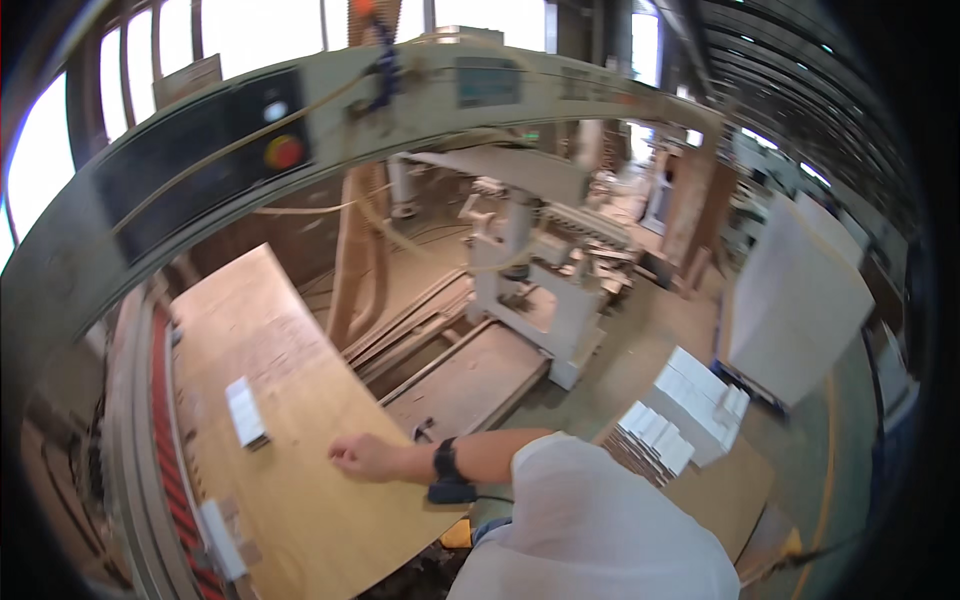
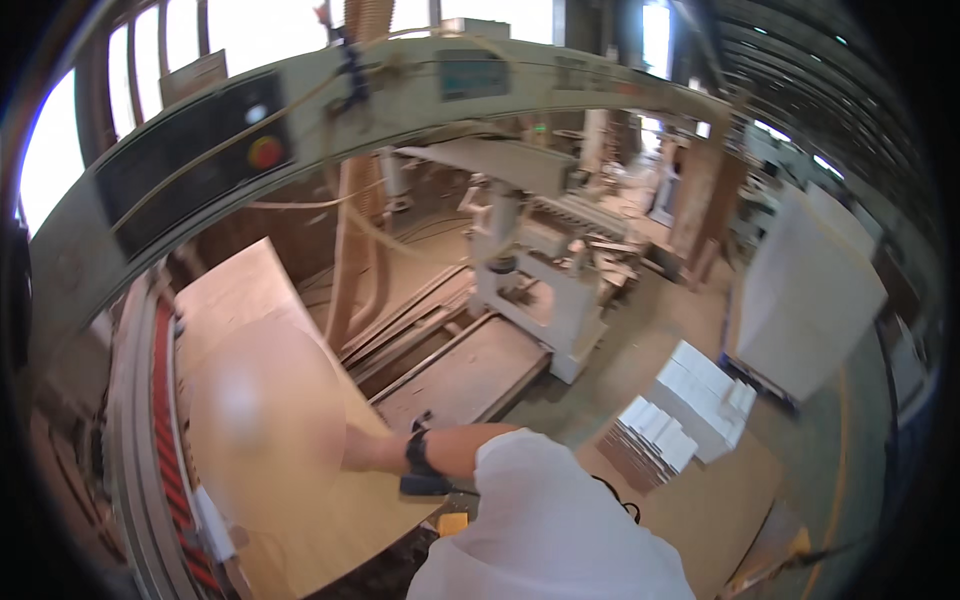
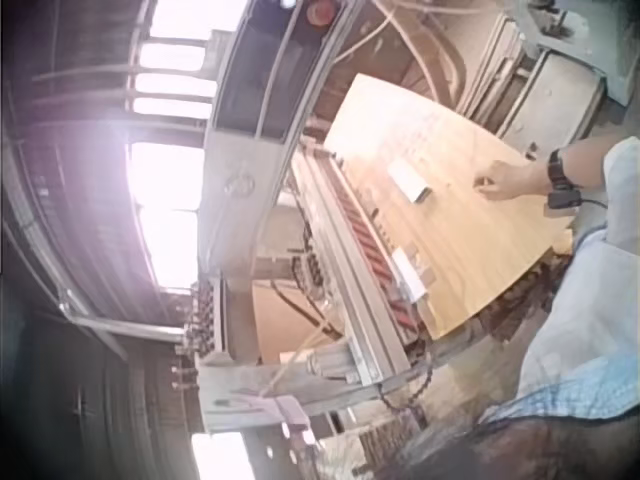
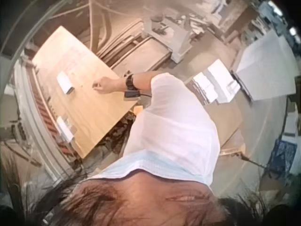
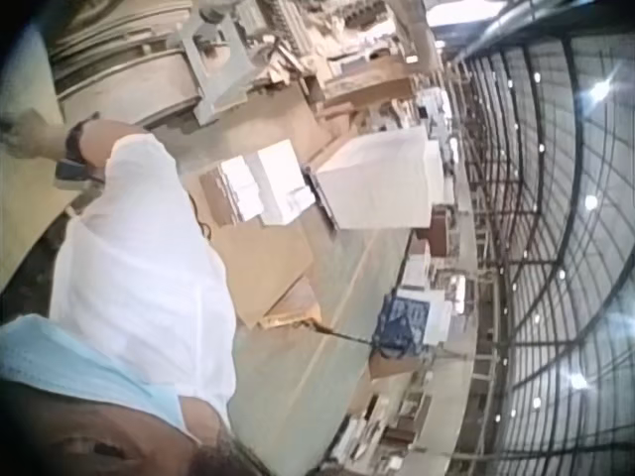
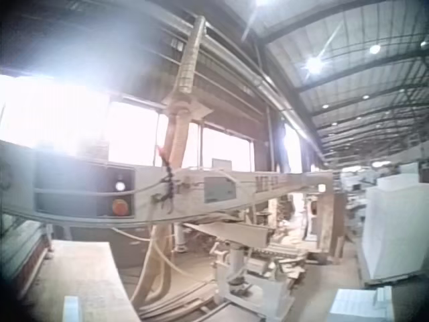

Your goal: Operating a multi-spindle drilling machine to bore holes into small white wood panels and then stacking them.

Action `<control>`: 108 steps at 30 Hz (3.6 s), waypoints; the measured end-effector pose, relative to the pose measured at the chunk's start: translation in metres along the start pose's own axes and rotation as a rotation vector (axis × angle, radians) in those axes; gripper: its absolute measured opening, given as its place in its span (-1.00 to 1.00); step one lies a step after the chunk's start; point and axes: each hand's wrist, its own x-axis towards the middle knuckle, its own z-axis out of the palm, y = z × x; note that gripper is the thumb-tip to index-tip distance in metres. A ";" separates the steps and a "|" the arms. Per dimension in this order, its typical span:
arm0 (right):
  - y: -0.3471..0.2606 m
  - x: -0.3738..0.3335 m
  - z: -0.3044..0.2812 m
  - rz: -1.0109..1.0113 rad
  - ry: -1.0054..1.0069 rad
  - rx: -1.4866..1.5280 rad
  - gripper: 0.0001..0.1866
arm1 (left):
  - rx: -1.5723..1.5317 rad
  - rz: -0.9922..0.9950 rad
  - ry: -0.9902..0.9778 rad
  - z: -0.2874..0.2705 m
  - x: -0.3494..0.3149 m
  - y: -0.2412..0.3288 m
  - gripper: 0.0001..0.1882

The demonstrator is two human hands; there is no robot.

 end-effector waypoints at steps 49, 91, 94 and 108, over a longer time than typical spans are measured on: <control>0.013 0.013 0.000 0.047 -0.085 0.147 -0.73 | -0.259 0.221 -0.323 0.058 0.146 0.122 -0.47; 0.017 0.103 -0.074 0.074 -0.267 0.096 -0.26 | 0.520 0.064 0.317 -0.085 0.304 0.074 -0.76; 0.011 0.078 -0.101 0.042 -0.347 0.034 -0.26 | 0.602 0.006 0.479 -0.069 0.349 0.045 -0.72; -0.040 0.125 -0.027 0.372 -0.289 0.878 -0.65 | 0.318 0.134 0.589 -0.066 0.280 0.030 -0.30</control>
